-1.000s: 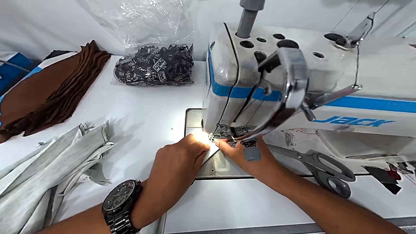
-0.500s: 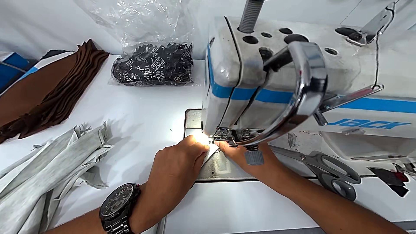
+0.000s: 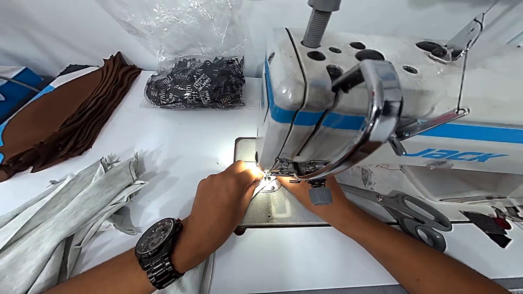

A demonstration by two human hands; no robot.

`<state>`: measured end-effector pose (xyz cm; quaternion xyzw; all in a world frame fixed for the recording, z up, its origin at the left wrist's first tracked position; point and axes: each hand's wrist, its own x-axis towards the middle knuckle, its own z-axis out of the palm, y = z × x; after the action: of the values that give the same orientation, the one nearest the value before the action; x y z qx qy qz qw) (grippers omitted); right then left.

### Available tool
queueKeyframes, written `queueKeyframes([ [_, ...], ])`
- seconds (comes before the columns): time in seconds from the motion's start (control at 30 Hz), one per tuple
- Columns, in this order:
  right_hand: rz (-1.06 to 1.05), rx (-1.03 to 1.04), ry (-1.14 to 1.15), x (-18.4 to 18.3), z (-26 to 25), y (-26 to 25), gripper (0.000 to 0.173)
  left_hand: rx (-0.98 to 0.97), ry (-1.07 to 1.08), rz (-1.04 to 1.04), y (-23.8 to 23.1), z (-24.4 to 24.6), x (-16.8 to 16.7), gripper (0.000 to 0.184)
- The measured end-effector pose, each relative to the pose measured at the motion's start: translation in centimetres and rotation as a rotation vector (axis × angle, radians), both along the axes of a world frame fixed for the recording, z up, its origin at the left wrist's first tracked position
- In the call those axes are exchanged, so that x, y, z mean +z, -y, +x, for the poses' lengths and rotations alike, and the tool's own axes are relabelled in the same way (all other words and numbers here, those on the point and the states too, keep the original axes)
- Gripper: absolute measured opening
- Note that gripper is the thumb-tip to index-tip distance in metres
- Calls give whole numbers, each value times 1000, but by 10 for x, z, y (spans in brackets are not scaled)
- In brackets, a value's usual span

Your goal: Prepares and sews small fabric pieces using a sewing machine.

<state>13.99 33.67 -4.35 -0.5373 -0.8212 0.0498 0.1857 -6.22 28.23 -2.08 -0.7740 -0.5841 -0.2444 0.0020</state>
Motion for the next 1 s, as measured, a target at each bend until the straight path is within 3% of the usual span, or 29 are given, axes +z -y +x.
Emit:
queueKeyframes([
  [0.13,33,23,-150,3,1,1,18,21,0,4,-5,-1,1,10],
  [0.23,62,70,-224,26,21,5,16,33,-2,-13,-9,0,3,16],
  [0.37,77,-17,-18,55,112,42,19,57,51,-69,-11,3,9,16],
  [0.47,119,-140,84,31,179,89,30,112,97,-157,-10,5,17,14],
  [0.57,155,-105,55,16,205,107,34,179,72,-260,-10,14,28,22],
  [0.7,19,-27,5,25,227,107,35,256,54,-349,-13,24,25,31],
  [0.8,-189,-134,41,38,224,122,54,307,80,-363,0,23,22,42],
  [0.87,-253,-199,122,49,215,143,62,283,187,-409,18,13,25,48],
  [1.0,-153,-326,294,42,194,199,63,63,650,-398,97,1,39,30],
])
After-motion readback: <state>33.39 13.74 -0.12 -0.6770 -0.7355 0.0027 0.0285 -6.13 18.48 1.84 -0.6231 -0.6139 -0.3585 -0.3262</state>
